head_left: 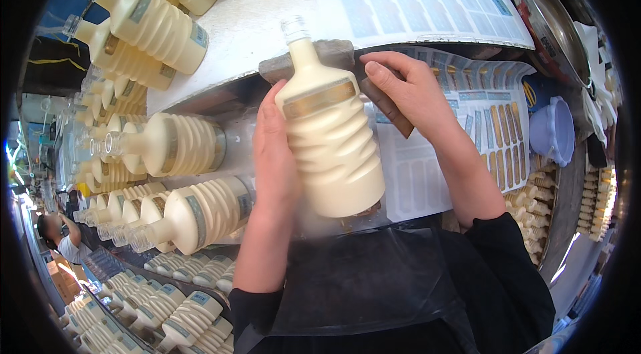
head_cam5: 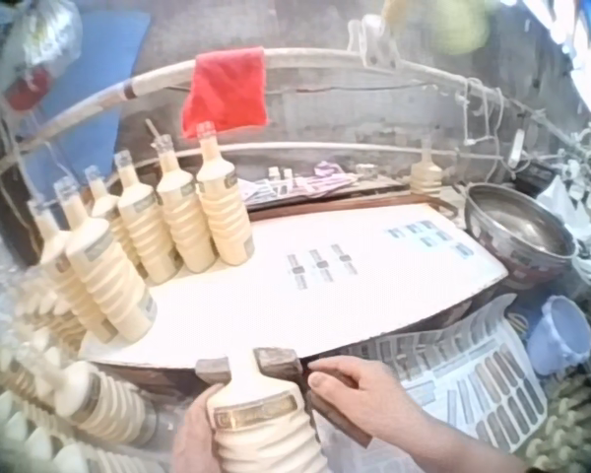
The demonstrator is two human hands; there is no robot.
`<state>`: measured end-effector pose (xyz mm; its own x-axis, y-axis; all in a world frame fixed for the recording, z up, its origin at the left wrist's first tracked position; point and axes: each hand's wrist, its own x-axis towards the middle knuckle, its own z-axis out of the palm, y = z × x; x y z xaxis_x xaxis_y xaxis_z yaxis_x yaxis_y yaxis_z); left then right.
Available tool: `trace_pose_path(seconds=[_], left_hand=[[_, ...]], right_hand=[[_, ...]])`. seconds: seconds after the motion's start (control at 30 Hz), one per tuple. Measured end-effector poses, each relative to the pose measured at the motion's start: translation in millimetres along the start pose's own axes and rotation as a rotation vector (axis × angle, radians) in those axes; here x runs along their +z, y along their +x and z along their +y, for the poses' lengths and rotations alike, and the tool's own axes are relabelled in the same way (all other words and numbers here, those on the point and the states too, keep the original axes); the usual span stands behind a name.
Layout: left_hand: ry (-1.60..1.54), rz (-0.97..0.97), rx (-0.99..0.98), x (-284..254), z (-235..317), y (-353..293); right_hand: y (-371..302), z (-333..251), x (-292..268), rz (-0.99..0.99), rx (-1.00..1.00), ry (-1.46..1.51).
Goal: The person applies adhesive labels to the neck and body of a ribbed plastic bottle, smoothing each label with a small tool. The person repeats this process on multiple bottles, placing finished bottles aside on a nearby surface.
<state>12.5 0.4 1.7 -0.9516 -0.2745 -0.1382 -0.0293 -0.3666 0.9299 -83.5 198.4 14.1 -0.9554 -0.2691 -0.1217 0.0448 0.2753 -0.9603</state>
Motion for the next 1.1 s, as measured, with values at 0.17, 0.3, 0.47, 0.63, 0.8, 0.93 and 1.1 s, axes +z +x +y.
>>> trace_pose_path(seconds=[0.17, 0.3, 0.47, 0.63, 0.8, 0.93, 1.1], left_hand=[[0.137, -0.014, 0.038, -5.8, 3.7, 4.9], [0.147, 0.003, 0.056, -7.8, 1.5, 7.4], [0.107, 0.042, 0.025, 1.2, 7.6, 8.1], [0.044, 0.034, 0.028, -2.2, 1.8, 11.4], [0.058, 0.032, 0.042, -2.5, 0.4, 12.3], [0.071, 0.024, 0.051, -4.8, -1.6, 13.4], [0.098, 0.026, 0.062, -6.8, -2.8, 15.5]], right_hand=[[3.7, 3.5, -9.2, 0.108, 0.027, 0.266], [1.8, -0.6, -11.4, -0.230, 0.146, 0.387], [1.6, -0.9, 23.9, -0.168, 0.081, 0.211], [-0.3, -8.9, 26.7, -0.207, 0.163, 0.263], [-3.6, -5.6, 29.5, -0.174, 0.140, 0.296], [-4.3, -4.3, 31.4, -0.150, 0.131, 0.292], [-5.8, -4.8, 32.8, -0.128, 0.137, 0.275]])
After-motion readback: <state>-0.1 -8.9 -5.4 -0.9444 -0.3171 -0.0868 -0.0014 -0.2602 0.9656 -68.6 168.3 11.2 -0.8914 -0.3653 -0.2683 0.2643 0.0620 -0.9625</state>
